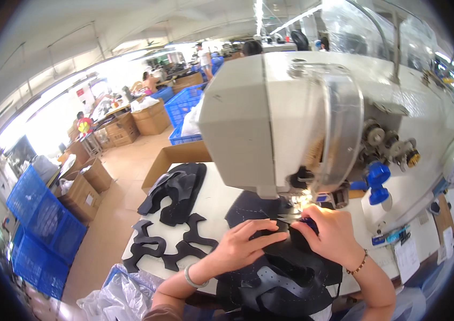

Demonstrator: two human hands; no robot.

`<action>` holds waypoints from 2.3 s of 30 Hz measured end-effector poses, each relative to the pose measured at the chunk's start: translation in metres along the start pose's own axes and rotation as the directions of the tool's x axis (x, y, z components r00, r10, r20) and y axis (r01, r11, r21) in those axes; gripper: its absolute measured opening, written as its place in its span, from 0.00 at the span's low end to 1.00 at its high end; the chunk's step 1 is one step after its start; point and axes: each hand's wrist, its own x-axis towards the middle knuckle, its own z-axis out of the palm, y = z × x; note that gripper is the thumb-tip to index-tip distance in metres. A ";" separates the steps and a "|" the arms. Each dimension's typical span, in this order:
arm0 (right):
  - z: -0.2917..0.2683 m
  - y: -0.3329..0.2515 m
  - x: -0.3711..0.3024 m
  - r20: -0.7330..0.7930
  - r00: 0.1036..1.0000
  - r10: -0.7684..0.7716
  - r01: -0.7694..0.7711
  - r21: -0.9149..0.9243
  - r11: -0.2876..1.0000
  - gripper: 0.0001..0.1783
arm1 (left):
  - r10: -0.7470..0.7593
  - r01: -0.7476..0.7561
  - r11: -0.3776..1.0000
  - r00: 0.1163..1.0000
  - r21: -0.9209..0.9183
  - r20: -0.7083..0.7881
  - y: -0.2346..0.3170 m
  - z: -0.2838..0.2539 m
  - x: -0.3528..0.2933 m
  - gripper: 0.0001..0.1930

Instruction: The person aligns and sews pieces of black fabric padding together using a sewing machine and trims thread with snips.

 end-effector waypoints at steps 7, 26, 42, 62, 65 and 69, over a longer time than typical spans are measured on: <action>0.007 0.009 -0.009 -0.039 0.995 0.093 -0.088 0.115 0.989 0.13 | -0.468 0.434 0.880 0.862 -0.193 -0.194 0.010 0.021 -0.034 0.11; -0.009 0.022 -0.031 0.395 0.833 0.388 -0.520 0.798 0.304 0.14 | -0.846 0.261 -0.087 0.490 -0.961 0.209 0.007 0.031 -0.005 0.25; 0.013 -0.005 -0.024 -0.223 0.975 -0.018 -0.040 -0.256 0.966 0.14 | -0.841 0.230 -0.010 0.524 -0.973 0.133 0.009 0.044 -0.004 0.24; 0.000 0.046 -0.033 -0.038 0.989 0.140 -0.145 -0.197 0.970 0.20 | -0.750 0.477 0.575 0.632 -0.664 -0.196 -0.013 0.044 -0.021 0.12; 0.018 0.069 -0.039 -0.050 0.896 0.441 -0.421 0.213 0.881 0.22 | -0.715 0.378 0.497 0.689 -0.781 -0.121 -0.003 0.051 -0.014 0.11; 0.040 0.070 -0.020 -0.120 0.949 0.290 -0.185 0.531 0.827 0.24 | -0.682 0.364 0.560 0.713 -0.745 -0.165 -0.014 0.053 -0.024 0.12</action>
